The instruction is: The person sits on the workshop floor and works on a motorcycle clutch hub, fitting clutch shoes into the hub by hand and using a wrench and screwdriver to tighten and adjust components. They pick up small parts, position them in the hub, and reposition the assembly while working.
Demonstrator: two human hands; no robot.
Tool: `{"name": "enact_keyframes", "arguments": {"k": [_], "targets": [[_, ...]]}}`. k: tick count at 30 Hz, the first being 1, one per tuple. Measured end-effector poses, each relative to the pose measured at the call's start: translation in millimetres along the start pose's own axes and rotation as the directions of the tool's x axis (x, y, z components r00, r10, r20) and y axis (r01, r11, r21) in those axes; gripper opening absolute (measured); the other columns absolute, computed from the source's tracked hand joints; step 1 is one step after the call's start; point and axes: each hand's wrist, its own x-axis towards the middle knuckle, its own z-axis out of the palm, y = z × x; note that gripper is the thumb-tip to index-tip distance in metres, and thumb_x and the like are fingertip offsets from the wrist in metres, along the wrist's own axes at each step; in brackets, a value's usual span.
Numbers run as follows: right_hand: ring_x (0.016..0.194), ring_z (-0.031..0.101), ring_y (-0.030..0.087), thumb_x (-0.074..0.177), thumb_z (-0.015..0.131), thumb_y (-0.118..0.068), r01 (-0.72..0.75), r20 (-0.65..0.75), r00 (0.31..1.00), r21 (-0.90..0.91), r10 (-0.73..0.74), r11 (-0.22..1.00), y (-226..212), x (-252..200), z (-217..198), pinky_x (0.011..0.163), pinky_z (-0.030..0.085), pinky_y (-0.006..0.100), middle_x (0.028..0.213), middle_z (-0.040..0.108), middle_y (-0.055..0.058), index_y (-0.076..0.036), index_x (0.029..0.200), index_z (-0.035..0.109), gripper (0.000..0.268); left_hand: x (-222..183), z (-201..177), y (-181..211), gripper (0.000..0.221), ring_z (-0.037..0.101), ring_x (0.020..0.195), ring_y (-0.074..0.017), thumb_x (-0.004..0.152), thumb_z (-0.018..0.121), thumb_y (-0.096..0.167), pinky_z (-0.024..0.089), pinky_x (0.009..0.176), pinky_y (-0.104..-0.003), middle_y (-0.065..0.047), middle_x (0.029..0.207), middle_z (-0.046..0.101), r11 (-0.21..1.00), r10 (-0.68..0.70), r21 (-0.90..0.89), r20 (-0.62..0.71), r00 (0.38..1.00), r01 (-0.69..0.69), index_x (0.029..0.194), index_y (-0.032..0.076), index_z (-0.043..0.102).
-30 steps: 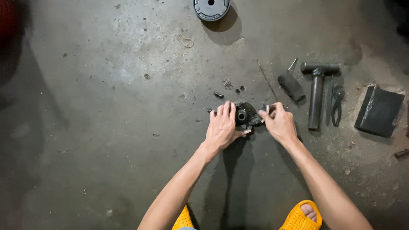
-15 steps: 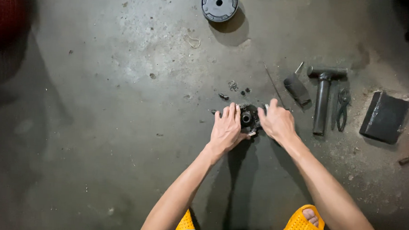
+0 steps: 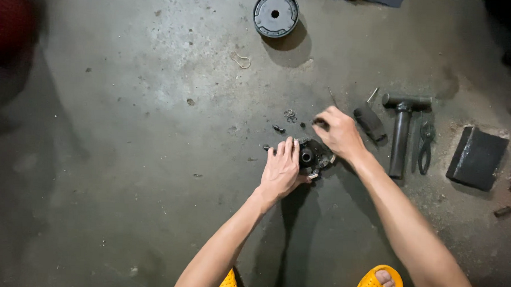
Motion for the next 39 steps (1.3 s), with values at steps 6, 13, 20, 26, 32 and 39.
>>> {"name": "enact_keyframes", "arguments": {"k": [6,13,20,26,32,39], "targets": [[0.095,0.063,0.021,0.084,0.076,-0.032,0.061,0.051,0.997,-0.201,-0.052,0.978,-20.6,-50.2,-7.7,0.081,0.052,0.036,0.093,0.063,-0.001,-0.022,0.097,0.073,0.017,0.8,6.2,-0.4,0.110,0.043,0.135,-0.0347,0.076,0.074,0.067,0.041,0.104,-0.056,-0.026,0.150,0.041,1.000,-0.010,0.005,-0.004,1.000,0.010,0.149,-0.008,0.040],[0.100,0.064,0.018,0.084,0.075,-0.029,-0.025,-0.008,1.000,-0.164,0.024,0.986,-2.5,-57.1,5.9,0.082,0.052,0.035,0.096,0.063,-0.006,-0.023,0.098,0.067,0.017,0.4,17.2,-0.6,0.112,0.044,0.133,-0.0345,0.072,0.075,0.068,0.043,0.102,-0.055,-0.025,0.149,0.042,1.000,-0.022,-0.011,-0.061,0.998,0.021,0.148,-0.008,0.041],[0.089,0.061,0.021,0.079,0.071,-0.022,0.178,0.101,0.983,-0.351,-0.151,0.920,-10.5,-46.3,10.7,0.077,0.050,0.039,0.082,0.060,-0.005,-0.022,0.086,0.061,0.013,1.2,19.7,-0.9,0.112,0.045,0.131,-0.0331,0.071,0.075,0.070,0.044,0.100,-0.053,-0.024,0.147,0.044,1.000,-0.010,0.028,-0.083,0.997,0.012,0.147,-0.007,0.043],[0.098,0.058,0.019,0.085,0.065,-0.023,0.210,0.156,0.973,-0.315,-0.168,0.926,-19.7,-53.4,3.3,0.090,0.044,0.036,0.090,0.060,-0.005,-0.021,0.089,0.057,0.009,-1.2,20.2,-0.2,0.113,0.046,0.131,-0.0330,0.069,0.075,0.070,0.046,0.099,-0.052,-0.023,0.146,0.045,0.999,-0.015,0.028,-0.105,0.994,0.018,0.146,-0.006,0.045],[0.102,0.059,0.019,0.081,0.071,-0.027,0.248,0.066,0.969,-0.338,-0.239,0.908,-22.1,-59.3,5.7,0.091,0.045,0.039,0.096,0.065,-0.004,-0.020,0.088,0.059,0.015,0.9,24.7,-1.8,0.113,0.046,0.131,-0.0324,0.068,0.077,0.070,0.047,0.098,-0.052,-0.022,0.146,0.045,0.999,-0.015,0.037,-0.098,0.995,0.019,0.146,-0.005,0.045],[0.106,0.059,0.016,0.084,0.066,-0.025,0.205,0.040,0.977,-0.439,-0.209,0.875,-34.2,-59.4,8.1,0.094,0.045,0.039,0.097,0.066,-0.006,-0.021,0.085,0.061,0.006,-0.8,19.5,-0.6,0.113,0.045,0.133,-0.0336,0.071,0.077,0.068,0.046,0.100,-0.054,-0.023,0.148,0.043,0.999,-0.017,0.034,-0.063,0.998,0.020,0.149,-0.006,0.042]]}}
